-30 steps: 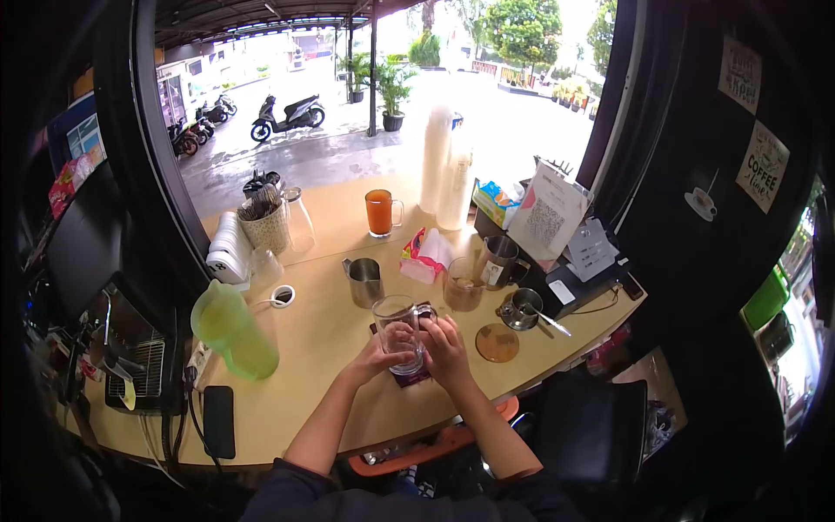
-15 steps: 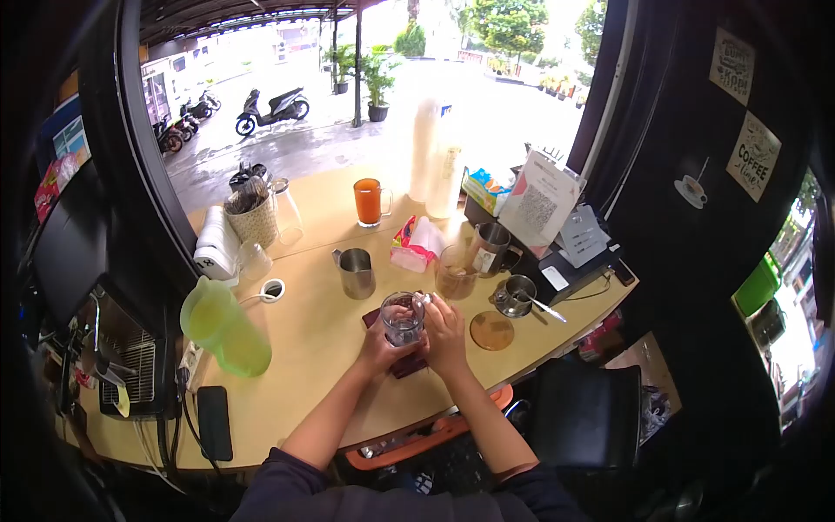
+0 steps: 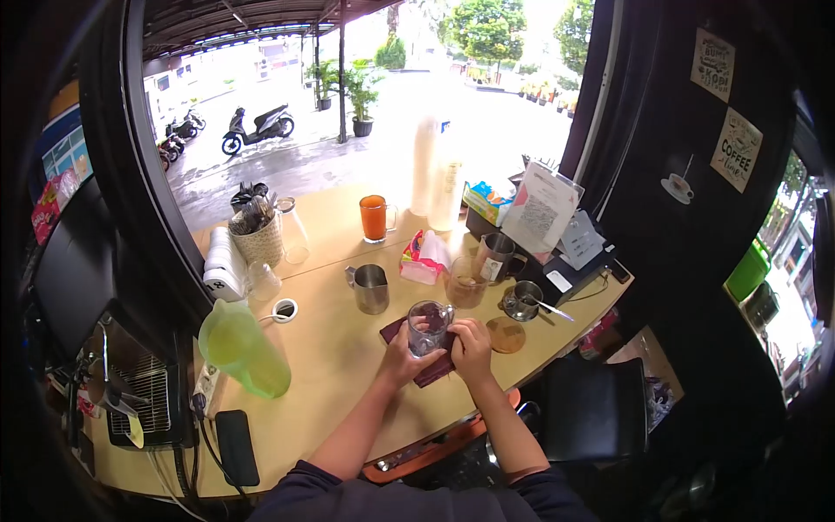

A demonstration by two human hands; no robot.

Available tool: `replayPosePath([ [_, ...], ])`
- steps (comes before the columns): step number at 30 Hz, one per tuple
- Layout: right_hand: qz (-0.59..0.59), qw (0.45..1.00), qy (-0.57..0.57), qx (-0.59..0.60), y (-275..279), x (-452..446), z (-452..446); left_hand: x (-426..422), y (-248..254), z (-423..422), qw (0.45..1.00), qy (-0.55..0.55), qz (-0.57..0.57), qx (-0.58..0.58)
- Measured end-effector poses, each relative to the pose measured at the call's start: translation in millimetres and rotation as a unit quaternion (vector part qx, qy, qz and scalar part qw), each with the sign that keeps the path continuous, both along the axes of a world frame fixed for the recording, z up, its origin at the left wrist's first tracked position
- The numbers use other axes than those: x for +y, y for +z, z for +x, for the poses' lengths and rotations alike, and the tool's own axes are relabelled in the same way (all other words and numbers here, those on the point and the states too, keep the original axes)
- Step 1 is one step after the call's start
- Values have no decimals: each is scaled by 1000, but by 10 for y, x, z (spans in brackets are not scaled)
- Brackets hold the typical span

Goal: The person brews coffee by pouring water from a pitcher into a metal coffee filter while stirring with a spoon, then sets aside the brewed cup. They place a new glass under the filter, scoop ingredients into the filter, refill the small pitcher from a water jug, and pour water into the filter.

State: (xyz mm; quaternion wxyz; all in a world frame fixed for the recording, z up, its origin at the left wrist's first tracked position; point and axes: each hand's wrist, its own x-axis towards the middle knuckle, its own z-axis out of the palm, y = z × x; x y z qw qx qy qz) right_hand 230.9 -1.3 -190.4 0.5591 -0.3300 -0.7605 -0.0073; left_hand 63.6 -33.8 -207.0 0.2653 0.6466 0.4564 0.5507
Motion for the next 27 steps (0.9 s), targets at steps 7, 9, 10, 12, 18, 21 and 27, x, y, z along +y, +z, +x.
replayPosePath([
  [7, -15, 997, -46, 69, -14, 26, 44, 7, -3, 8, 999, -22, -32, -29],
  [9, -21, 995, -42, 83, -51, 33, 47, 15, -25, 7, 999, -20, -37, -34],
  [10, -28, 994, -34, 99, -56, 33, 65, 7, -41, 10, 998, -20, -38, -37],
  [12, -28, 994, -40, 101, -7, 14, 157, 4, -39, -4, 1000, -9, -15, -8],
  [18, -160, 977, -129, -60, 857, 374, 979, 25, -82, -19, 999, -18, -29, -2],
  [21, -227, 925, -104, -286, 876, 740, 1399, -9, -30, -9, 1000, -15, -16, 7],
  [27, -279, 801, -153, -508, 877, 1184, 1539, -12, -27, -15, 1000, -18, -23, 3],
])
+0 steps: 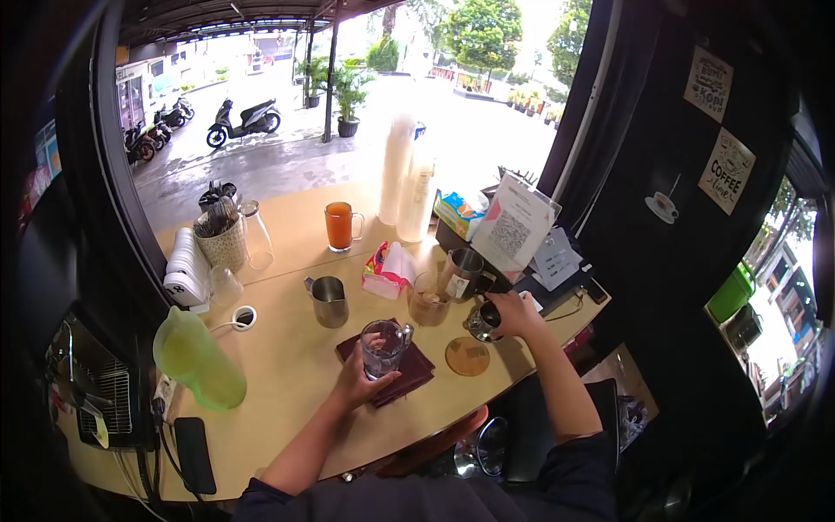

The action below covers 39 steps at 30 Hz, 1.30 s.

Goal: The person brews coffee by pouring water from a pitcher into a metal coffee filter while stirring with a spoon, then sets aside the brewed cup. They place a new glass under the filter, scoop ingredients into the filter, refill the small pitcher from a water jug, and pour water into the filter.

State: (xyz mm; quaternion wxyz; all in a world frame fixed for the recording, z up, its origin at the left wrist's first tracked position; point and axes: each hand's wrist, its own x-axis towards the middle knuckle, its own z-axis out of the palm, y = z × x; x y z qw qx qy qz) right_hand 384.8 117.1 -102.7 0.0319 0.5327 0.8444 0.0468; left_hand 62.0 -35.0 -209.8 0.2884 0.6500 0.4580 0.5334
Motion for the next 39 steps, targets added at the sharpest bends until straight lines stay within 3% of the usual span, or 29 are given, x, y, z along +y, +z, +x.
replayPosePath([
  [4, -48, 998, 2, -28, 87, 141, 23, -7, 2, -4, 1000, 4, -7, 10],
  [13, -35, 989, 69, 124, 228, 199, 132, -19, 2, 2, 1000, 9, -14, 0],
  [23, -44, 995, 29, 82, 253, 164, 86, -68, 9, 2, 999, -2, -36, -36],
  [28, -55, 996, 21, 72, 264, 196, 79, -45, -32, -31, 1000, 8, -19, 2],
  [39, -19, 994, 10, 104, 216, 164, 151, -54, -48, -49, 999, -12, -23, -21],
])
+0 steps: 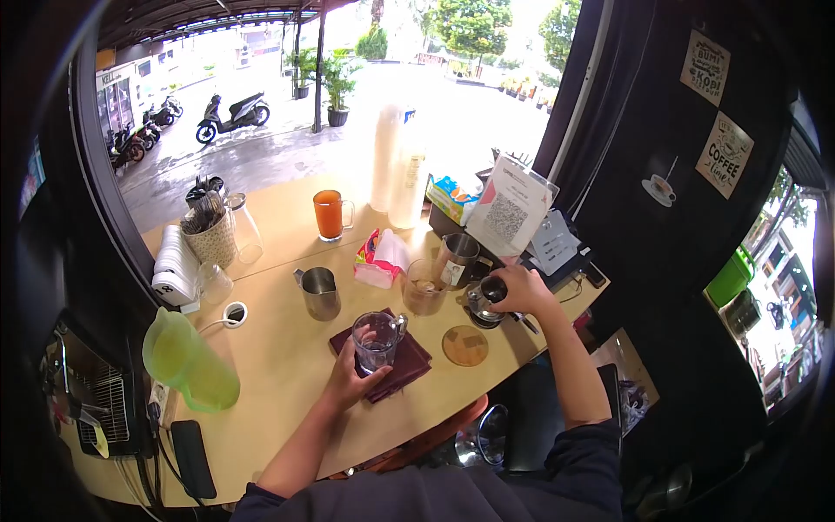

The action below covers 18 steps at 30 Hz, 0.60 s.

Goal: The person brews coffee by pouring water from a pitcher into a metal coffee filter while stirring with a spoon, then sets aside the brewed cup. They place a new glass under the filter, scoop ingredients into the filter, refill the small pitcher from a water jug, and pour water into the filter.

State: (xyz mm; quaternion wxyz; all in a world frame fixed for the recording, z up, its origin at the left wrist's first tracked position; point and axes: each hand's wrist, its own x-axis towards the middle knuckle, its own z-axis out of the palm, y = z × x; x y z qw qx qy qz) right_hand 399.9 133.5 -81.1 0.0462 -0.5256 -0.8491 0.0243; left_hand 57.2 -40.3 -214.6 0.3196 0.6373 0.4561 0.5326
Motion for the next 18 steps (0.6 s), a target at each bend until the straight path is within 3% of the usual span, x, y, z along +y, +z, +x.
replayPosePath([
  [8, -34, 999, 6, 38, 11, 39, -22, -98, 81, -62, 1000, 1, 15, 27],
  [14, 21, 1000, -2, -17, 109, -113, -117, -85, 59, -48, 998, 6, 26, 49],
  [18, -2, 1000, -12, -3, 100, -88, -73, -92, 85, -43, 999, 3, 22, 38],
])
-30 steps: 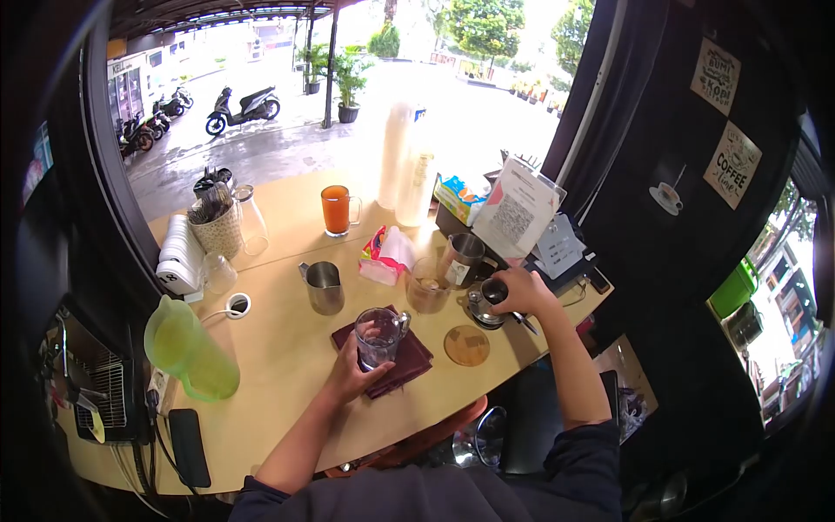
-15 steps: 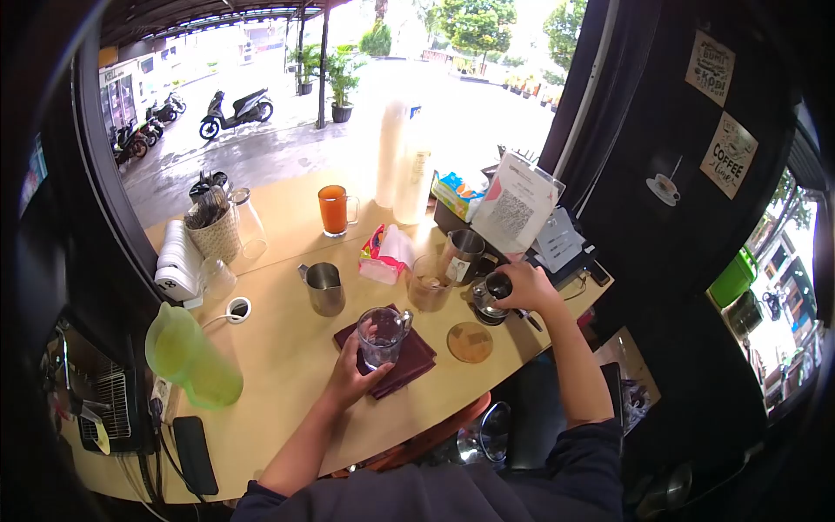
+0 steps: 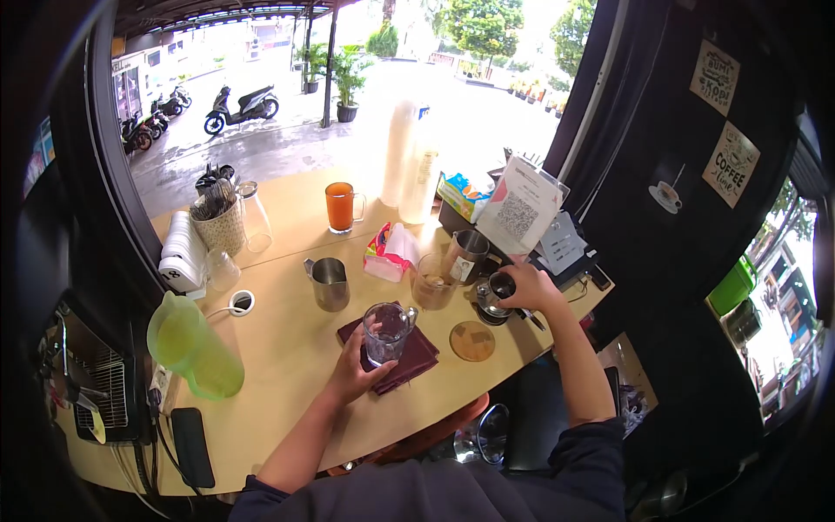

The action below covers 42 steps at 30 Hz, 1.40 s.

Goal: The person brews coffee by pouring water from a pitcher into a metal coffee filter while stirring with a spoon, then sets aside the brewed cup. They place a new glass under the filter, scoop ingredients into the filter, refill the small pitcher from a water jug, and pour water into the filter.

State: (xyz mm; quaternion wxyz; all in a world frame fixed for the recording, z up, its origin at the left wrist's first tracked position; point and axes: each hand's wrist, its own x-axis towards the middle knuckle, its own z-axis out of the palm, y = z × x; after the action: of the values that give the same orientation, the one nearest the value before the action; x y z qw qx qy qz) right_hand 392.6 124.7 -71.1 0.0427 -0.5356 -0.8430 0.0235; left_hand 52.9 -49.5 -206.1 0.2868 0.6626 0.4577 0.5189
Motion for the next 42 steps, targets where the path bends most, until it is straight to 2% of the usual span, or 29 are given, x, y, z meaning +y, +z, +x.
replayPosePath([
  [6, -69, 996, 11, 57, 93, 9, 16, -11, 22, 4, 1000, 4, 0, 3],
  [8, -16, 998, 35, 56, 111, 32, 27, -3, 7, 1, 1000, 2, 4, 3],
  [14, -40, 998, 26, 45, 827, -291, -250, -8, 36, 12, 1000, -9, -4, -8],
  [17, 72, 994, 73, 31, 997, -315, -336, -5, 43, 12, 1000, -6, -4, -6],
  [22, 87, 988, 124, 38, 1319, -416, -680, 26, -26, 12, 999, -19, 8, -28],
  [24, 52, 985, 147, 66, 1385, -474, -866, 25, -35, 10, 999, -19, 1, -31],
  [31, 2, 963, 265, 42, 1311, -796, -1479, 12, -2, 9, 997, -36, -15, -61],
  [33, 3, 954, 298, 39, 1174, -832, -1570, 8, 19, 8, 999, -21, -11, -36],
  [37, 9, 944, 325, 56, 937, -872, -1684, 16, -8, 12, 1000, -1, 8, -12],
  [42, 7, 943, 331, 18, 825, -884, -1733, 11, -23, 9, 1000, 5, -5, -11],
])
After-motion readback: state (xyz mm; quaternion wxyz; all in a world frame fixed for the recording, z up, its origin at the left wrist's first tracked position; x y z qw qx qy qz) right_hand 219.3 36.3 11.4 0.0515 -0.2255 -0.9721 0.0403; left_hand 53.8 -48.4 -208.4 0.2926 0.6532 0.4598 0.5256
